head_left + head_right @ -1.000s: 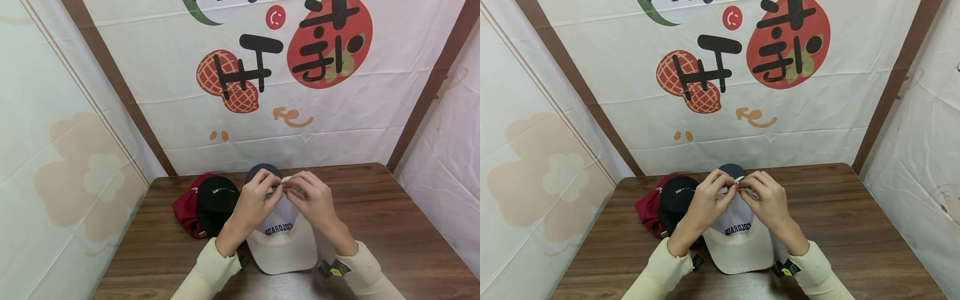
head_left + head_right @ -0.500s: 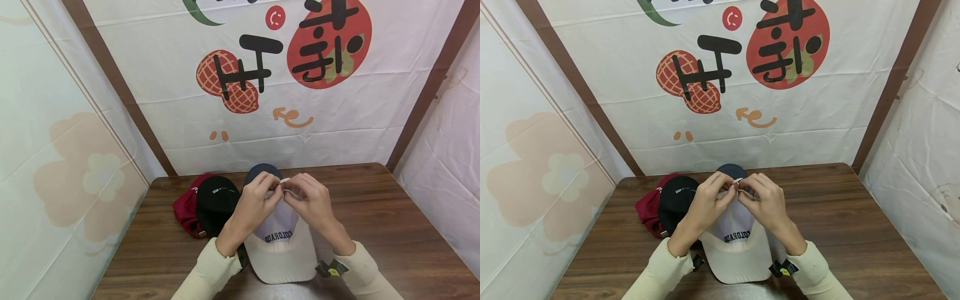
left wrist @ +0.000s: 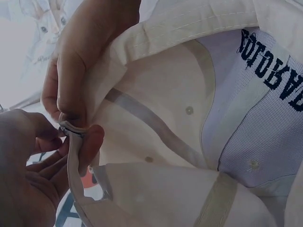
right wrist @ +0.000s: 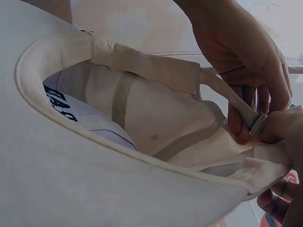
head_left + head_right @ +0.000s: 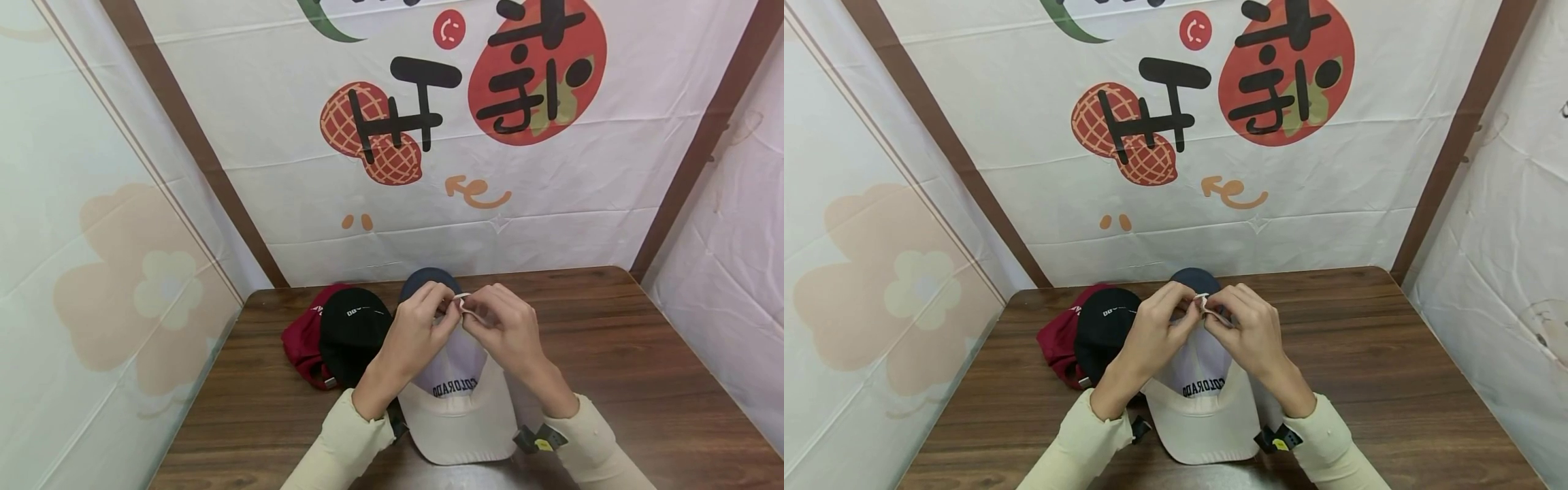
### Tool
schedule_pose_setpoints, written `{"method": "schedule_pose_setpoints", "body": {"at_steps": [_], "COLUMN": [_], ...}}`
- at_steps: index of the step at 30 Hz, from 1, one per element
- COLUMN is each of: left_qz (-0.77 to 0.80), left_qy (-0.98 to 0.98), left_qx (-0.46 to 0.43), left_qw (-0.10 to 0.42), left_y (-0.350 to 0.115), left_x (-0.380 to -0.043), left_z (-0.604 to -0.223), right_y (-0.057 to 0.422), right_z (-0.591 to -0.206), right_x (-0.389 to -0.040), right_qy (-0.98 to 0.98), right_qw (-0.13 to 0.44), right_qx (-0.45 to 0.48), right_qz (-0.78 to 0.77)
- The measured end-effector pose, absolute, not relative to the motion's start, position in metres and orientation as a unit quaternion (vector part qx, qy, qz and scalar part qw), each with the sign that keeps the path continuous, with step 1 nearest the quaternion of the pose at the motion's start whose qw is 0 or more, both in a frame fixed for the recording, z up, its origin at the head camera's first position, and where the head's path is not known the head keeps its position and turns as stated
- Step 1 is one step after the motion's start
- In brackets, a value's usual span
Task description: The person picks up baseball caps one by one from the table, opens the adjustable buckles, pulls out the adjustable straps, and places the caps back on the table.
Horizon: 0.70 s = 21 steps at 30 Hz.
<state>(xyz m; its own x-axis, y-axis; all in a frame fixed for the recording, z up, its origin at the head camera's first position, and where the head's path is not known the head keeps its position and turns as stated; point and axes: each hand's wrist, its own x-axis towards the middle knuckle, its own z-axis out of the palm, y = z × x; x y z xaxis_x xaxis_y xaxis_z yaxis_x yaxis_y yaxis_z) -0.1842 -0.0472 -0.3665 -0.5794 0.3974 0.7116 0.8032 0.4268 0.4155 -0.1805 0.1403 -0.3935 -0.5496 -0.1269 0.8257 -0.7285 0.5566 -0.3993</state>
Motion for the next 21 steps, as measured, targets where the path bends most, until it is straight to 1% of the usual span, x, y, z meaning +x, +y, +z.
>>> {"method": "schedule_pose_setpoints", "body": {"at_steps": [9, 17, 21], "left_qz": [-0.395, -0.402, -0.417], "left_qy": [-0.799, -0.793, -0.790], "left_qx": [-0.372, -0.372, -0.354], "left_qw": [0.260, 0.265, 0.278], "left_y": [-0.0472, -0.0467, -0.0500], "left_x": [-0.1839, -0.1851, -0.1877], "left_z": [-0.3659, -0.3657, -0.3626], "right_y": [0.1392, 0.1384, 0.1389], "right_z": [-0.3934, -0.3922, -0.3933], "right_x": [-0.1808, -0.1804, -0.1819], "right_qy": [-0.776, -0.771, -0.759], "right_qw": [0.404, 0.409, 0.430], "right_qx": [0.282, 0.288, 0.289], "right_qz": [0.394, 0.394, 0.396]}}
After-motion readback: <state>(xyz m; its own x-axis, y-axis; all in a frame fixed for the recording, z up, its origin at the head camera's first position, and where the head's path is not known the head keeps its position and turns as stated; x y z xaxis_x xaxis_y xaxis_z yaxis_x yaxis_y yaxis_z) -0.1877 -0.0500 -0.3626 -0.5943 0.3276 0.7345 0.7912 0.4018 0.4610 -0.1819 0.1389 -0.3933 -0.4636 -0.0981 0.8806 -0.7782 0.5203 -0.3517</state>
